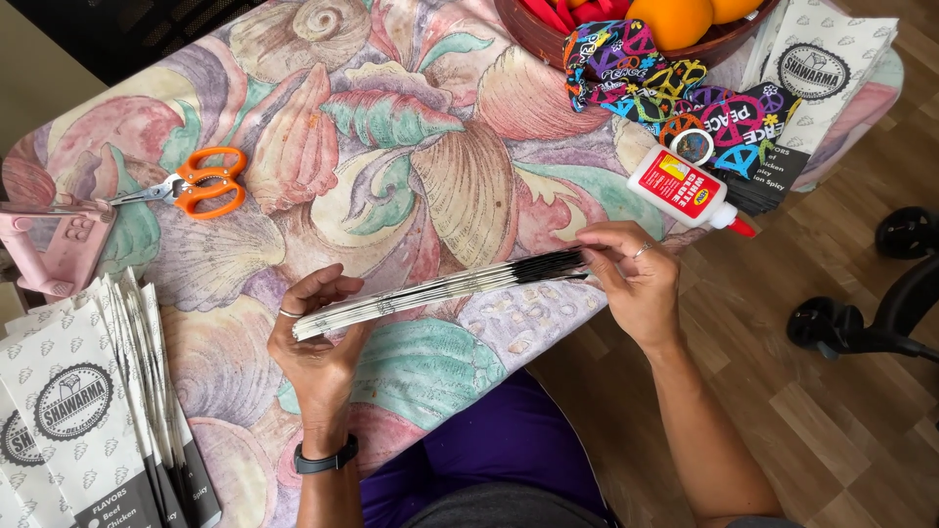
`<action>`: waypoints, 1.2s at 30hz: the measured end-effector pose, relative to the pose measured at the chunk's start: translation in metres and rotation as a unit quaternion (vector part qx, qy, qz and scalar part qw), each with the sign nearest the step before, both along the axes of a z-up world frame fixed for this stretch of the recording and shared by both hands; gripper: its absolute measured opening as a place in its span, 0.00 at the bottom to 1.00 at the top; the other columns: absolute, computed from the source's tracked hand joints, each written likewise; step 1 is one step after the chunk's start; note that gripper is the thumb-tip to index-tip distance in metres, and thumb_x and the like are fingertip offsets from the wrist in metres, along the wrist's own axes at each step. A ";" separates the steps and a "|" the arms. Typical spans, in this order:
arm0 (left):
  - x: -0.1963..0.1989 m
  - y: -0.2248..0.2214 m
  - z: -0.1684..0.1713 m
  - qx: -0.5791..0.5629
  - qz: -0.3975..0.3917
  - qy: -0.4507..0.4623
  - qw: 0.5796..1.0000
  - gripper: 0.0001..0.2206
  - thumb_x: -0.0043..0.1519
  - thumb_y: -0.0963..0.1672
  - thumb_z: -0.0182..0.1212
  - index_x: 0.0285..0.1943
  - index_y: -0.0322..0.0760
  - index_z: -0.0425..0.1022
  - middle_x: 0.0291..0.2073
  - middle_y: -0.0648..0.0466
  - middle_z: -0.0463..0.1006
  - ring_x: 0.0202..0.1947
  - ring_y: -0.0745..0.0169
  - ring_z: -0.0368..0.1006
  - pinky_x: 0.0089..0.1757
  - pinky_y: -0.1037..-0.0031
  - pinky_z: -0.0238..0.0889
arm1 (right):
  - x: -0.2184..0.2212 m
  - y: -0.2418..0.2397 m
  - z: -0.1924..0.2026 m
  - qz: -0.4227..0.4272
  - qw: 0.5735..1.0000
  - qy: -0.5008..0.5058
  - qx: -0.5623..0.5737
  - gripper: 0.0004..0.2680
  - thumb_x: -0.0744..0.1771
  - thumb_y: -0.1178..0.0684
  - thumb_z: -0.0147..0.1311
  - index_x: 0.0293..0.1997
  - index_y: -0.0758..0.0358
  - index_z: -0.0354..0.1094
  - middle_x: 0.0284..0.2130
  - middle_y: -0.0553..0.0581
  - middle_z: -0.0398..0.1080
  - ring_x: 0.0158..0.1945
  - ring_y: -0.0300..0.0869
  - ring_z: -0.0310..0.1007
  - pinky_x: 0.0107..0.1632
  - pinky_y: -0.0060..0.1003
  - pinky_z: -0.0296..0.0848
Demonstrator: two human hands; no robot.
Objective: Applying glue to the edges of paper food sleeves and arranging them for assembly.
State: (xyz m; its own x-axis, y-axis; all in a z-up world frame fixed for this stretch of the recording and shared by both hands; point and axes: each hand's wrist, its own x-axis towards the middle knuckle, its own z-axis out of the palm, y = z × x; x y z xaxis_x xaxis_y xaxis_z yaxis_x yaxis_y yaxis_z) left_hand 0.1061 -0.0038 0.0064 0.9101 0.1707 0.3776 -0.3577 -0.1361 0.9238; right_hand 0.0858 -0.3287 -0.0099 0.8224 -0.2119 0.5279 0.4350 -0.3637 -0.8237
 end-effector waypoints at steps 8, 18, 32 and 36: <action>-0.001 0.002 0.000 -0.003 0.000 0.017 1.000 0.19 0.52 0.33 0.72 0.53 0.27 0.76 0.30 0.41 0.79 0.36 0.55 0.76 0.47 0.64 0.70 | -0.002 -0.004 0.009 0.040 0.997 0.022 -0.059 0.09 0.69 0.68 0.51 0.48 0.68 0.78 0.40 0.60 0.79 0.47 0.45 0.79 0.51 0.40 0.76; -0.001 0.003 0.001 0.007 -0.022 0.003 1.000 0.21 0.51 0.34 0.72 0.54 0.26 0.76 0.30 0.41 0.80 0.34 0.55 0.78 0.46 0.64 0.71 | -0.008 0.003 0.008 0.087 0.992 0.041 -0.082 0.14 0.66 0.65 0.58 0.58 0.70 0.72 0.40 0.59 0.77 0.46 0.46 0.79 0.53 0.42 0.74; -0.003 -0.005 0.001 0.002 -0.030 0.019 0.999 0.19 0.53 0.32 0.70 0.55 0.26 0.76 0.32 0.42 0.81 0.36 0.59 0.77 0.45 0.66 0.71 | -0.005 0.011 -0.006 0.203 0.971 0.082 0.098 0.17 0.69 0.67 0.44 0.66 0.73 0.52 0.64 0.68 0.60 0.71 0.55 0.60 0.71 0.52 0.57; -0.011 -0.001 0.005 -0.001 -0.024 0.019 1.000 0.19 0.54 0.31 0.69 0.54 0.25 0.76 0.32 0.40 0.81 0.36 0.57 0.77 0.46 0.65 0.72 | -0.017 0.007 -0.001 0.165 0.982 0.064 0.072 0.06 0.69 0.65 0.50 0.50 0.75 0.62 0.58 0.67 0.64 0.64 0.57 0.71 0.66 0.50 0.66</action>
